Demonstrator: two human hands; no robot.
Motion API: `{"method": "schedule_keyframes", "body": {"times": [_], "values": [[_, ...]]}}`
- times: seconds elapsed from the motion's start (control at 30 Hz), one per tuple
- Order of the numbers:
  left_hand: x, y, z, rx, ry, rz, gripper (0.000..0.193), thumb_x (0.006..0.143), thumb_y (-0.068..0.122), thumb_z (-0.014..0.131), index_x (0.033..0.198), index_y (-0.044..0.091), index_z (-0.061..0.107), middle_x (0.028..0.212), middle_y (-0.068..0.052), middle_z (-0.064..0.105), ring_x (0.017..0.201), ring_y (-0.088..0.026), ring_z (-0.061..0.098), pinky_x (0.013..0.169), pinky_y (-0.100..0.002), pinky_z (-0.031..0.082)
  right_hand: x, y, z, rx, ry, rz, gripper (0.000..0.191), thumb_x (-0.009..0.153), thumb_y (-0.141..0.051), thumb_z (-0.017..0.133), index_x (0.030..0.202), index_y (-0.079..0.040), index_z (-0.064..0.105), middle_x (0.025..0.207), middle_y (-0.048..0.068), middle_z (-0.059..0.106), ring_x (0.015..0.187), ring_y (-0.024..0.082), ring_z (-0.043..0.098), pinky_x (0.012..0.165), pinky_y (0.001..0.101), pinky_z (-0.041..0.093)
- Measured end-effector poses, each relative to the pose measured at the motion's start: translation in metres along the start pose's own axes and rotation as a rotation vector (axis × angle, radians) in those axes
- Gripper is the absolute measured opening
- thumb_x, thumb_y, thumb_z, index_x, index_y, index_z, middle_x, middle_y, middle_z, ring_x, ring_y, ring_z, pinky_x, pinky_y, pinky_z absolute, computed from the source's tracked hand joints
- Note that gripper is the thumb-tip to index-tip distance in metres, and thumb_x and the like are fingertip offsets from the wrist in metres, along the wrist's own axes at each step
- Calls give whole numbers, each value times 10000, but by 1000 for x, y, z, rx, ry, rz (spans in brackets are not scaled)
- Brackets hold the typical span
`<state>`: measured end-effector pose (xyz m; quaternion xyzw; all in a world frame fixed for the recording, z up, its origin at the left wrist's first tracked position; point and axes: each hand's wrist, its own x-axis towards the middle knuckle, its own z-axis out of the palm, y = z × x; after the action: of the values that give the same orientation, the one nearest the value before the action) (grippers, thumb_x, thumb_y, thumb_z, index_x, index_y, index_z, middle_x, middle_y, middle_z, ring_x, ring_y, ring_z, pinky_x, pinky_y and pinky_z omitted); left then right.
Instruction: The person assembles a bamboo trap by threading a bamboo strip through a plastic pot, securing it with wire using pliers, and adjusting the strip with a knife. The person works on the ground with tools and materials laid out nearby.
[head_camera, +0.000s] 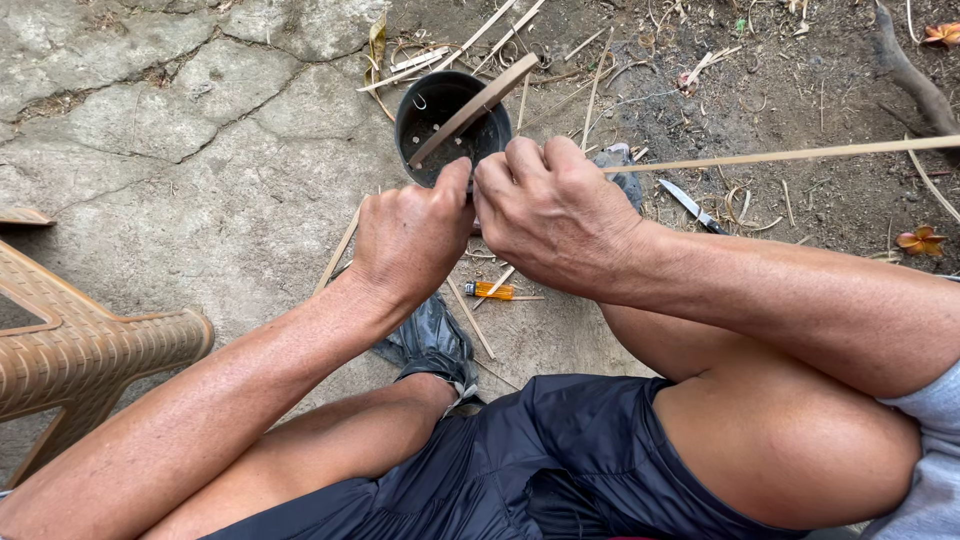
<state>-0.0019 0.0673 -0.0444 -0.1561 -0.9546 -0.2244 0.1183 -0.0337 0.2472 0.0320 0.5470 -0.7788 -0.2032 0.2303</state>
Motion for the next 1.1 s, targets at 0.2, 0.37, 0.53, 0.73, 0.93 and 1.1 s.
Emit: {"method": "schedule_keyframes", "body": {"times": [0.2,0.37,0.53,0.73,0.93,1.1], "values": [[1,1,-2,-94,-48,-47,136,947,175,677,880,59,652,567,-190,649,543,-379,693,467,-485,540,6,4,3,76,-71,-23,199,784,-271,671,730,-81,697,750,5,558,755,168,559,577,310,389],[2,-1,-2,-223,-119,-149,147,949,159,658,855,56,702,639,-213,673,602,-385,708,539,-484,567,7,7,3,8,-50,-95,262,857,-269,646,905,-31,745,810,51,643,826,199,602,805,353,475],[1,-12,0,-306,-185,-274,156,925,180,668,884,64,763,700,-206,709,636,-374,720,617,-496,580,-1,16,1,67,157,-177,390,806,-272,633,1084,-25,751,1139,121,712,1134,262,648,1089,436,477],[-10,-56,-5,-132,-298,-425,159,944,204,670,936,94,785,692,-179,723,588,-340,717,596,-472,585,-39,23,13,466,79,-133,320,813,-182,691,1091,-28,728,1168,107,683,1167,277,629,1005,415,495],[-63,-69,-8,16,-44,-413,155,953,168,672,928,68,787,655,-208,708,528,-318,691,488,-427,551,-70,20,39,709,-204,-98,315,717,-269,744,970,-82,728,1015,62,699,970,280,638,819,418,528],[-109,-63,-6,-68,0,-696,181,965,136,628,1037,71,780,655,-204,709,470,-292,694,411,-418,537,-78,8,54,758,-408,-99,262,789,-310,731,961,-112,725,945,54,699,904,277,638,750,422,538]]}}
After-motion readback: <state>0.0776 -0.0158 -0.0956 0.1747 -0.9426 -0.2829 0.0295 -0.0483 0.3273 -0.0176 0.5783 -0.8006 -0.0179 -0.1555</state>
